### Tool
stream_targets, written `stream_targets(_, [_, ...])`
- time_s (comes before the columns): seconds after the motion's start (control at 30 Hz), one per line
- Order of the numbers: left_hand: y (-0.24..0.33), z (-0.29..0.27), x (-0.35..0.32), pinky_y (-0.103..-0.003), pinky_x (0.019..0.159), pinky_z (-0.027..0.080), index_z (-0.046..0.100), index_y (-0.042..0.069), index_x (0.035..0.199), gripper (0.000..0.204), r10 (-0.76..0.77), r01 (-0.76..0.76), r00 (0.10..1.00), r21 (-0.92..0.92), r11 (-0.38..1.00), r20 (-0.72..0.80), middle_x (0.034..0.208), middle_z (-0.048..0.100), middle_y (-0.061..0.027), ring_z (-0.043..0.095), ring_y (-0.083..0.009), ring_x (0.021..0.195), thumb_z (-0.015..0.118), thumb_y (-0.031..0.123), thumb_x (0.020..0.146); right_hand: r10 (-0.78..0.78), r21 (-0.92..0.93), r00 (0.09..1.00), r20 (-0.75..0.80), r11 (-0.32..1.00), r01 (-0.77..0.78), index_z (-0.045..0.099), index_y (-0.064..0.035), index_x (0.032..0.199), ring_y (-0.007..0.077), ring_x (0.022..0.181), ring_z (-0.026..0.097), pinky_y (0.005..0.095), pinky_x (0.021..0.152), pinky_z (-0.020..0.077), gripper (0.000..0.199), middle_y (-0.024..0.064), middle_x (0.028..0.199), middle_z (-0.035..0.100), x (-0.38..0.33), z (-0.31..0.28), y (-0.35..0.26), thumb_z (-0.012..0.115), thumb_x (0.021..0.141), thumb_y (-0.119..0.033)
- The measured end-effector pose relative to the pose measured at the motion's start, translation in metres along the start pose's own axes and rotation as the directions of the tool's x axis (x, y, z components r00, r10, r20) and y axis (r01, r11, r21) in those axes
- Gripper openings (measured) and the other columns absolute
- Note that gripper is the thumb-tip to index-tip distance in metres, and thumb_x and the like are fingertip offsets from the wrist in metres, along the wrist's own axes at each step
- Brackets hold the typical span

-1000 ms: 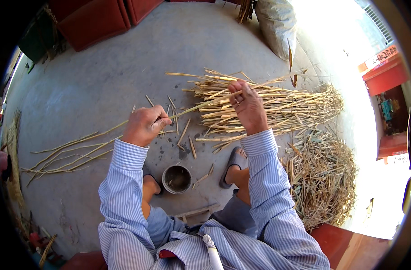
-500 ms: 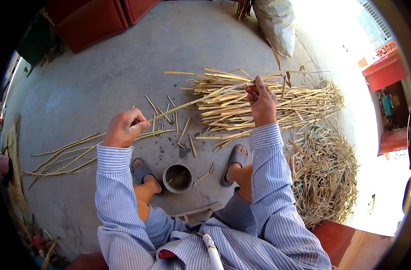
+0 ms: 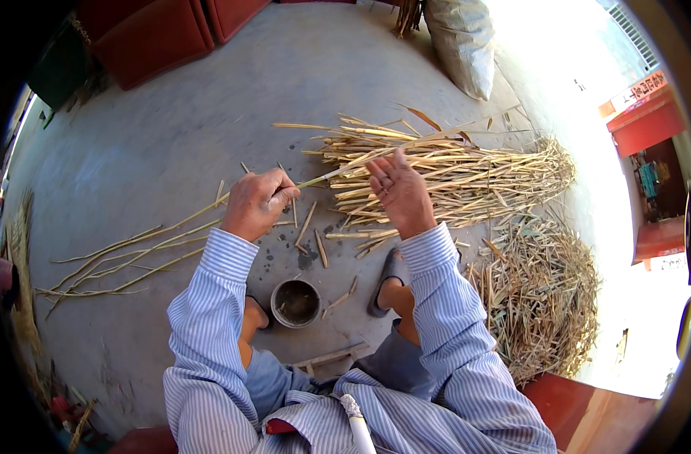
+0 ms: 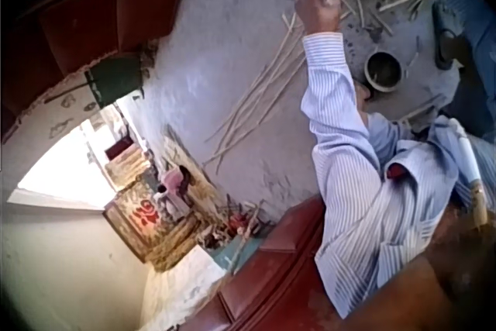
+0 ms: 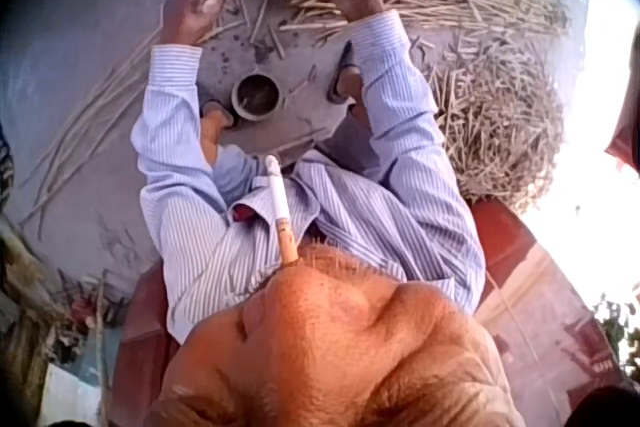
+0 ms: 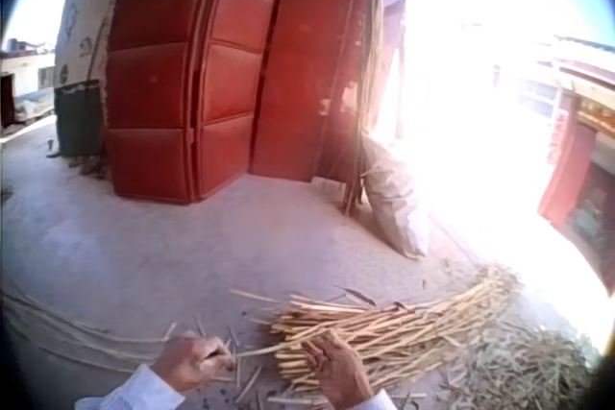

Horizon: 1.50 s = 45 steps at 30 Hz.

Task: The person sits on the floor and processes long dried sticks by hand. They repeatedly strip the outer layers from the sticks and break them into smaller pieces, placing the processed material into a pile.

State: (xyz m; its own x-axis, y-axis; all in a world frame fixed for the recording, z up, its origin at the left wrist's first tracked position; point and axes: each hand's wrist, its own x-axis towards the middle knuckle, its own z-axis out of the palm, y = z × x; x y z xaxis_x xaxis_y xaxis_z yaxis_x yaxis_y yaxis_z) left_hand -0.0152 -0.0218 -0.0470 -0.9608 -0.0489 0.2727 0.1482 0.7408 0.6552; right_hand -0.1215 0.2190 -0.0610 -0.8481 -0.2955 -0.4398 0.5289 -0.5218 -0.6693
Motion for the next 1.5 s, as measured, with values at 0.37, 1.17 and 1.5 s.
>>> stream_targets(0.37, [0.024,0.01,0.003,-0.041,0.061,0.044,0.061,0.008,0.075,0.016,0.061,-0.053,0.997,0.182,0.982,-0.039,0.066,0.065,-0.0061,0.059,-0.0291,0.062,0.073,0.019,0.078,-0.26,-0.292,0.965,0.034,0.921,0.258,0.061,-0.0043,0.087,0.0133,0.07,0.067,0.0236,0.06,0.0507,0.026,0.0074,0.083,0.069,-0.012,0.019,0.029,0.07,0.089,-0.029])
stream_targets(1.17, [0.008,-0.024,-0.017,-0.043,0.06,0.044,0.061,0.007,0.075,0.017,0.023,-0.032,0.999,0.262,0.964,0.04,0.069,0.064,-0.0082,0.058,-0.0311,0.064,0.074,0.017,0.075,-0.257,-0.179,0.96,0.114,0.945,0.274,0.062,-0.0063,0.099,0.0152,0.082,0.067,0.0232,0.067,0.0534,0.019,0.0076,0.091,0.07,-0.004,-0.006,-0.011,0.064,0.093,-0.024])
stream_targets(1.5, [-0.009,-0.061,-0.029,-0.039,0.064,0.044,0.062,0.006,0.078,0.016,-0.166,0.15,0.982,0.173,0.974,0.086,0.069,0.066,-0.0091,0.06,-0.0294,0.06,0.074,0.015,0.076,-0.349,-0.122,0.932,-0.093,0.933,0.337,0.063,-0.0062,0.088,0.0129,0.069,0.065,0.0202,0.054,0.0526,0.02,0.004,0.076,0.064,0.01,-0.039,-0.052,0.07,0.089,-0.024])
